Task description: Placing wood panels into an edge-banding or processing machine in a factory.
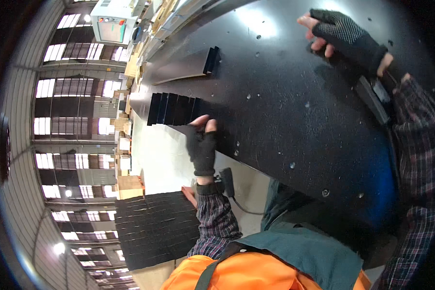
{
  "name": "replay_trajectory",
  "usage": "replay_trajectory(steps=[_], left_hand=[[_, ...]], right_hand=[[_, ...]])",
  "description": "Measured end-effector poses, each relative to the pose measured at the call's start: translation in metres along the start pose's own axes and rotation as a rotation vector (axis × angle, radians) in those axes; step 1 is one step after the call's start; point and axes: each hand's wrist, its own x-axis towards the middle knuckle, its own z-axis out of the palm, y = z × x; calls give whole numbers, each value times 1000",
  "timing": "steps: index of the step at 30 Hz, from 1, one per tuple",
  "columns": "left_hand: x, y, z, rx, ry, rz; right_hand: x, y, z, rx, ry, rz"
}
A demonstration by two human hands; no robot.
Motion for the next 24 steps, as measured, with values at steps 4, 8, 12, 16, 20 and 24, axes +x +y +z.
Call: replay_trajectory(steps=[4,8,12,16,20,24], left_hand=[[17,-85,-43,185,366,-91],[55,-90,-30,253,499,-296],[59,-93,-38,412,561,-344],[58,-79,-34,494,591,-297],[56,-68,-18,385,532,-307],[56,-61,-35,509,515,-380]], right_hand=[[5,-63,23,186,-30,369],[-9,-65,3,243,12,356],[-4,-59,13,193,-11,219],[-7,-69,13,159,-7,237],[-13,-64,4,125,-12,296],[-11,-78,13,182,-17,267]])
